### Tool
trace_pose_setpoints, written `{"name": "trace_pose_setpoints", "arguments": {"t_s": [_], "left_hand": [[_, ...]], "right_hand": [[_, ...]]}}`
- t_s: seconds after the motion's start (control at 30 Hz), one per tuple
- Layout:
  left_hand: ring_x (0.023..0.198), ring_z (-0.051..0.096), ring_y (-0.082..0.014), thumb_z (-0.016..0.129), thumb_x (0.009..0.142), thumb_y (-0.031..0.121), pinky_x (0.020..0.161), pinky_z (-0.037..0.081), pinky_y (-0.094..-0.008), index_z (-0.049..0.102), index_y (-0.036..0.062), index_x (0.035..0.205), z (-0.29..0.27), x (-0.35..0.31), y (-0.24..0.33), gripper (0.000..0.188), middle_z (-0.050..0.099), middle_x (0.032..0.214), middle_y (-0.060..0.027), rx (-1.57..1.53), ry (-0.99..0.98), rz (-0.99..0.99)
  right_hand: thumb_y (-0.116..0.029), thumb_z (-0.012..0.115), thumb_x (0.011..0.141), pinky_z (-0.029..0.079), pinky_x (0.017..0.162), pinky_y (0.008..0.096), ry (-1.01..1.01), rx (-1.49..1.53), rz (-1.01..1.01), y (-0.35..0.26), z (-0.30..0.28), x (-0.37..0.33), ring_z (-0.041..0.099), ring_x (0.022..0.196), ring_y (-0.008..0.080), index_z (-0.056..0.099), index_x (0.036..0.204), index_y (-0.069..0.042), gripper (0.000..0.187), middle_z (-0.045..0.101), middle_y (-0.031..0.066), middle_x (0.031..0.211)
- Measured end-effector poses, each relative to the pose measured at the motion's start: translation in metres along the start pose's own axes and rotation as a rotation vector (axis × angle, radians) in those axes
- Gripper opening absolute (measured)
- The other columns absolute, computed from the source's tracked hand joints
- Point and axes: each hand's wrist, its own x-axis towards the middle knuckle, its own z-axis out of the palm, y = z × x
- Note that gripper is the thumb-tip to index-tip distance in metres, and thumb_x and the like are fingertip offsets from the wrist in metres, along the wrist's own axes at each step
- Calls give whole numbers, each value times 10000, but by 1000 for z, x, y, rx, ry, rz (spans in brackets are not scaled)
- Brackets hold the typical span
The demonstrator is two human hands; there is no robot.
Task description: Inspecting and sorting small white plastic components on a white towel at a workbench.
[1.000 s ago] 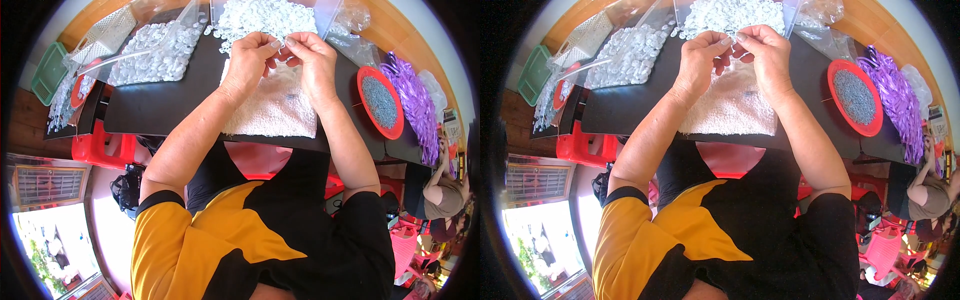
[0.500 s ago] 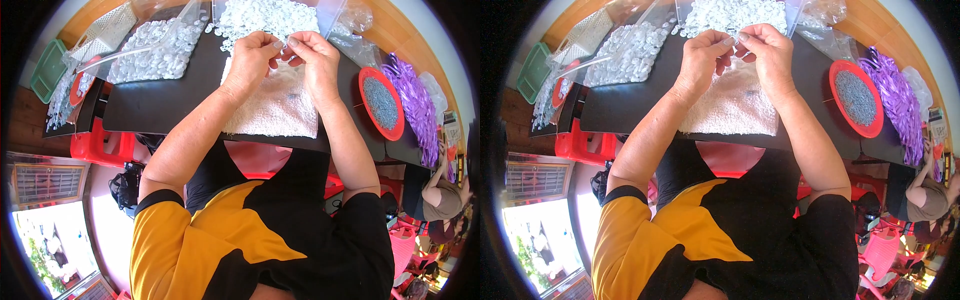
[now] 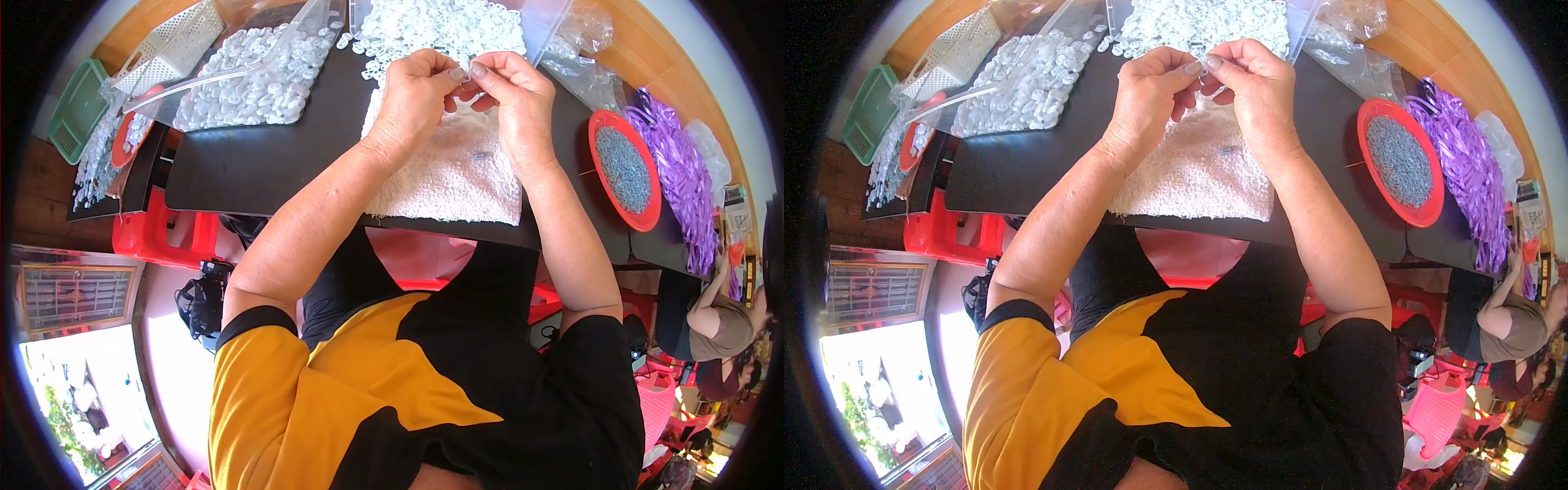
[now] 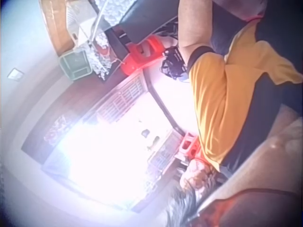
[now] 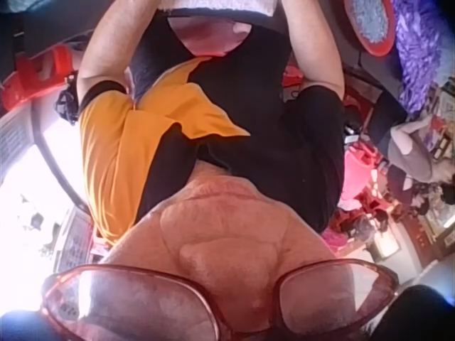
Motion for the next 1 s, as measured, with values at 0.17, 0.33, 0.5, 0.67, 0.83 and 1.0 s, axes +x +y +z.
{"name": "trace_pose_setpoints", "arguments": {"t_s": [0.17, 0.33, 0.5, 0.67, 0.83, 1.0], "left_hand": [[559, 517, -84, 604, 904, 94, 472, 386, -214, 615, -29, 898, 3, 0, -5, 124, 588, 684, -40, -47, 30, -4], [538, 501, -91, 608, 894, 64, 464, 385, -226, 618, -37, 885, 3, 0, -8, 102, 586, 676, -47, -70, 76, -50], [553, 504, -99, 621, 885, 70, 468, 386, -231, 619, -38, 874, 6, -1, -6, 109, 585, 677, -51, -125, 120, -108], [573, 516, -110, 639, 873, 87, 472, 386, -233, 619, -39, 878, 0, 2, -7, 128, 590, 698, -56, -209, 84, -138], [588, 536, -114, 643, 872, 91, 477, 403, -241, 624, -37, 877, 1, 1, -4, 130, 604, 721, -65, -204, 24, -103], [580, 546, -113, 642, 874, 86, 473, 413, -242, 625, -39, 884, -2, 1, -2, 127, 610, 720, -63, -164, 9, -93]], "right_hand": [[-73, 617, 882, 468, 576, 217, 14, -18, -10, 3, 3, -2, 648, 676, 112, 640, 898, -15, 65, 655, 33, 768], [-70, 616, 882, 462, 559, 226, 28, 31, 27, 5, 7, -4, 650, 663, 121, 638, 887, -12, 62, 657, 38, 765], [-68, 614, 881, 462, 557, 240, 38, 65, 56, 10, 9, -4, 645, 649, 133, 638, 893, -10, 64, 658, 45, 777], [-85, 613, 885, 470, 581, 247, 19, 66, 85, 7, 6, -3, 645, 678, 143, 633, 908, 0, 91, 659, 62, 793], [-87, 610, 887, 476, 592, 247, -4, 22, 57, 3, 0, 0, 644, 699, 132, 632, 910, 3, 95, 658, 60, 790], [-89, 604, 896, 468, 588, 227, -28, -54, 10, 4, -2, 1, 624, 698, 97, 630, 910, -17, 78, 650, 29, 782]]}}
